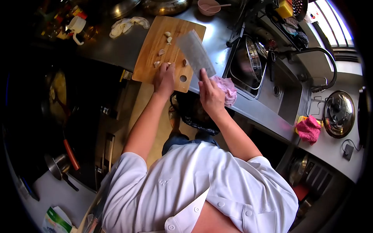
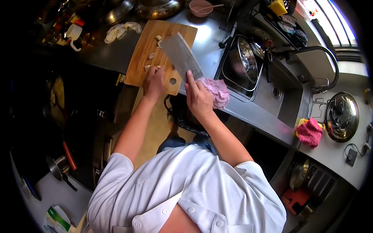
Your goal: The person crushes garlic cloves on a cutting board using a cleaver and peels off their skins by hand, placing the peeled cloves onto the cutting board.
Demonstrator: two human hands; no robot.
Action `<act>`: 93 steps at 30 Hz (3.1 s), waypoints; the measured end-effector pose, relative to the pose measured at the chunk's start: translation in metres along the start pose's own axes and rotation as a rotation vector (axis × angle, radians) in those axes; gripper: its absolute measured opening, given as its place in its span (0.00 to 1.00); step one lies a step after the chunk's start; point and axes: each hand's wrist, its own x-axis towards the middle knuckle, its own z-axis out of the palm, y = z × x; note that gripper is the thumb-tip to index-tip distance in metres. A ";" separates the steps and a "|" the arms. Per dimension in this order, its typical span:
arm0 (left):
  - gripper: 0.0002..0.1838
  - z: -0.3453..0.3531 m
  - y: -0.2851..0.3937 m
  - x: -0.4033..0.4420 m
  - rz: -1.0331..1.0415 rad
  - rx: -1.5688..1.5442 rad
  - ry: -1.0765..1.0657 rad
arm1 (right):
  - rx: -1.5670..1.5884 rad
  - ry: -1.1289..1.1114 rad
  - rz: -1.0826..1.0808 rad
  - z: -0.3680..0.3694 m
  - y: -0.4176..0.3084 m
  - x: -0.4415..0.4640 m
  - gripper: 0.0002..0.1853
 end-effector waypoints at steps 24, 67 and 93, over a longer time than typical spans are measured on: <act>0.05 0.004 -0.029 -0.002 0.335 -0.006 0.343 | -0.059 0.001 0.023 0.030 0.003 0.010 0.25; 0.12 0.039 0.071 -0.098 0.097 -0.420 -0.179 | 0.662 -0.148 0.272 -0.034 0.035 -0.037 0.08; 0.14 0.088 0.094 -0.197 -0.280 -0.915 -0.625 | 0.664 -0.057 0.493 -0.093 0.063 -0.160 0.08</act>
